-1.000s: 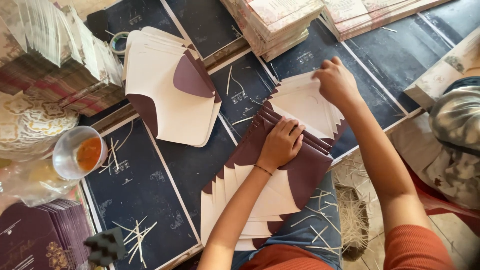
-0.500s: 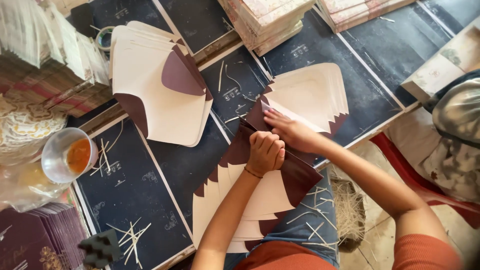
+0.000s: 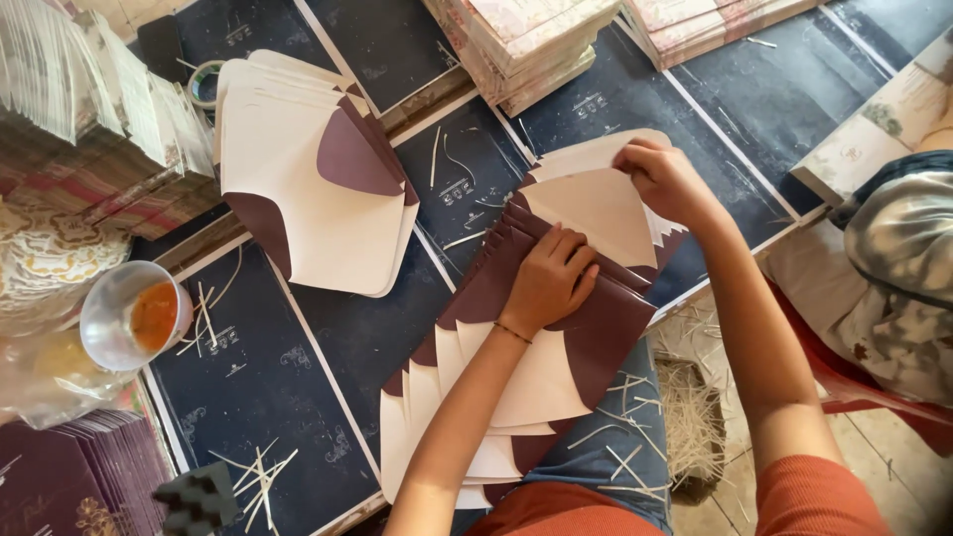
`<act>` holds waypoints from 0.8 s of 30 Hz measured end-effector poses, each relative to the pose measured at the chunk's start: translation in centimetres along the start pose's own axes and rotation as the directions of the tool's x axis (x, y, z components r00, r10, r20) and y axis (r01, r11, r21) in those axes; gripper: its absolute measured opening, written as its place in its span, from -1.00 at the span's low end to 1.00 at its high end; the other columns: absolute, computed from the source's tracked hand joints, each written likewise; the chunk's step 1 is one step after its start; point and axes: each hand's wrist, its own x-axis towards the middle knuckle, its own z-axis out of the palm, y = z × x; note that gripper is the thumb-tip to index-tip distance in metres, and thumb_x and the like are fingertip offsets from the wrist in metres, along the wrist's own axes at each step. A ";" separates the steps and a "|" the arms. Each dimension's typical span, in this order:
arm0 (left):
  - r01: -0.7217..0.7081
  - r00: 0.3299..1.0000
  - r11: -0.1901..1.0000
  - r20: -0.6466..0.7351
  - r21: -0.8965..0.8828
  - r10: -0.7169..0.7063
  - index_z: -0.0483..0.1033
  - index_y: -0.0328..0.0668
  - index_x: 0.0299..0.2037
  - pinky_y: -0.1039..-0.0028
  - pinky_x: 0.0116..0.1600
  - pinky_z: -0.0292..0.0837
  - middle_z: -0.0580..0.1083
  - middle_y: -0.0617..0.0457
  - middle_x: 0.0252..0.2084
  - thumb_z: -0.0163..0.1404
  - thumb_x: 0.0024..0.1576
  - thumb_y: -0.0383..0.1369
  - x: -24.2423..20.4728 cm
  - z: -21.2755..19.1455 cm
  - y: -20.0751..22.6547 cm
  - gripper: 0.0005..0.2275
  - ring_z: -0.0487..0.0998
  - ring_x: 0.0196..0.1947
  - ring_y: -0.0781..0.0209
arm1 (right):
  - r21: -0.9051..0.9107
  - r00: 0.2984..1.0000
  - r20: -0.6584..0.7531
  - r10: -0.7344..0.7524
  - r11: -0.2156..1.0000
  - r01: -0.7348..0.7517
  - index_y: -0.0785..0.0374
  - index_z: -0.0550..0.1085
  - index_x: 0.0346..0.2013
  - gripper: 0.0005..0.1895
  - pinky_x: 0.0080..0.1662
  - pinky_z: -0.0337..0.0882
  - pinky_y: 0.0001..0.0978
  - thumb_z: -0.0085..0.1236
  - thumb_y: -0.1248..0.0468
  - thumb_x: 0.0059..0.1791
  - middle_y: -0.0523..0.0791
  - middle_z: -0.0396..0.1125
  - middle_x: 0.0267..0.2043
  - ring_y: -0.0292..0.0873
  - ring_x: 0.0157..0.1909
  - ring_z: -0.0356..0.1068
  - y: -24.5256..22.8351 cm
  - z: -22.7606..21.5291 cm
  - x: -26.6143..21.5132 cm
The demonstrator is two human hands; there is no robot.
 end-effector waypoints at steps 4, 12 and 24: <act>-0.055 0.994 0.992 -0.089 0.117 0.065 0.56 -0.14 -0.08 0.13 0.28 0.44 0.44 -0.01 -0.16 -0.18 0.42 -0.14 -2.4 0.9 -0.9 -0.70 0.56 -0.04 0.00 | 0.653 0.949 0.182 -0.259 0.753 0.080 0.34 0.37 0.34 -0.33 0.51 0.05 0.26 -0.36 0.59 -0.05 0.17 0.28 0.50 0.16 0.55 0.17 -7.4 0.9 -1.1; -0.109 0.949 0.976 -0.272 0.187 0.158 0.42 0.04 -0.36 0.24 0.09 0.39 0.46 0.09 -0.18 -0.28 0.41 -0.09 -4.3 1.2 -1.5 -0.66 0.49 -0.17 0.12 | -0.099 0.859 -0.026 -0.512 0.856 0.507 0.18 0.18 0.64 -0.41 0.49 0.10 0.02 -0.22 0.27 0.27 0.08 -0.06 0.73 0.14 0.68 0.00 -7.6 13.6 -6.7; 0.014 1.000 1.000 -0.003 0.021 -0.014 0.57 -0.17 0.03 -0.03 0.40 0.44 0.52 -0.19 -0.04 -0.07 0.38 -0.18 0.9 1.4 -0.4 -0.73 0.61 0.10 -0.23 | 0.529 0.998 0.008 -0.069 0.847 0.054 0.10 0.61 -0.09 -0.67 0.24 0.43 -0.23 0.01 0.55 0.08 -0.21 0.48 -0.11 -0.23 0.03 0.46 -1.3 -1.4 1.4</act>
